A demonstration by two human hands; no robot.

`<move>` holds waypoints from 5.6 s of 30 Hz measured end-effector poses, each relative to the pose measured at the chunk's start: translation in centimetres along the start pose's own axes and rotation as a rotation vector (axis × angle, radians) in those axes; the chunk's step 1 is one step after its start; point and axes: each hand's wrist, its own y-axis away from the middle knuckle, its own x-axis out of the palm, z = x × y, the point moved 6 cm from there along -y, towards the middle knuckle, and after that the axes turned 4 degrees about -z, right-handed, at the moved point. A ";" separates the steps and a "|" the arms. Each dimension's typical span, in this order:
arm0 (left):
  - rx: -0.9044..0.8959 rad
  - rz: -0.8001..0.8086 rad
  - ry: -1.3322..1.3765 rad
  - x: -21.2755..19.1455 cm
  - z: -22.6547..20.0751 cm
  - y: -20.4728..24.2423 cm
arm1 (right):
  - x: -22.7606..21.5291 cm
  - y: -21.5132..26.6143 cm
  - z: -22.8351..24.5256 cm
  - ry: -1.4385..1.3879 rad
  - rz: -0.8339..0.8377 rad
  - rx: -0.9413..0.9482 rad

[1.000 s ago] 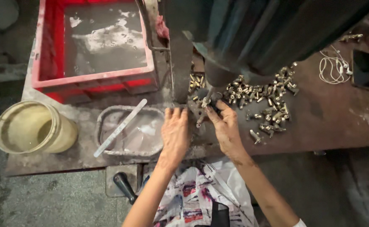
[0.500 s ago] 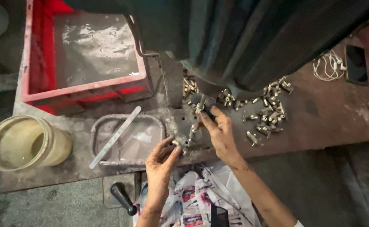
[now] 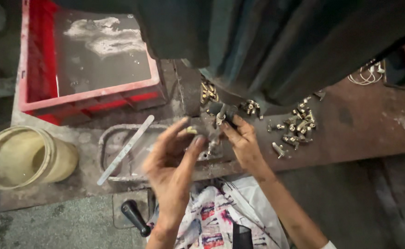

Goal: The person repeatedly picks up small metal parts from a pile on a workbench and grinds them against a rotating grinding wheel. After grinding, the person places the parts back onto the pile. The process is repeated continuously for the duration of the clip.

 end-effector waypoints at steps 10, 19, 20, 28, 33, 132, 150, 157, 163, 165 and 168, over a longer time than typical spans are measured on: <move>0.518 0.281 -0.980 3.8 -1.5 -3.0 | -3.3 1.4 -2.2 0.569 0.093 -0.045; -0.131 0.787 -0.781 0.1 4.3 0.7 | -1.0 6.1 0.1 1.214 0.696 0.082; -0.267 0.950 -0.815 -0.9 4.9 1.7 | -1.5 6.6 -0.9 1.341 0.810 0.186; 0.130 -0.046 -0.404 -5.8 -0.7 -5.3 | 0.2 3.0 -1.3 1.491 0.386 -0.723; 0.222 0.246 -0.589 2.5 1.1 -1.8 | -0.8 2.1 0.6 1.212 0.119 -0.400; 0.217 0.112 -0.681 -2.0 6.6 2.5 | 2.1 0.8 3.4 0.154 0.035 -0.060; 0.341 0.259 -1.070 2.8 5.0 -4.0 | 0.8 0.4 1.6 0.225 -0.031 -0.089; -0.384 -0.078 -0.020 -3.7 8.4 1.7 | 0.8 0.7 1.8 0.255 -0.087 -0.079; -0.574 -0.159 0.088 -4.3 9.4 4.0 | 1.5 1.2 2.5 0.263 -0.057 -0.141; -0.565 -0.146 0.113 -3.7 8.6 3.5 | 1.6 1.2 2.5 0.260 -0.043 -0.142; -0.521 -0.156 0.063 -2.4 5.9 2.0 | 1.5 0.5 2.5 0.214 0.009 -0.121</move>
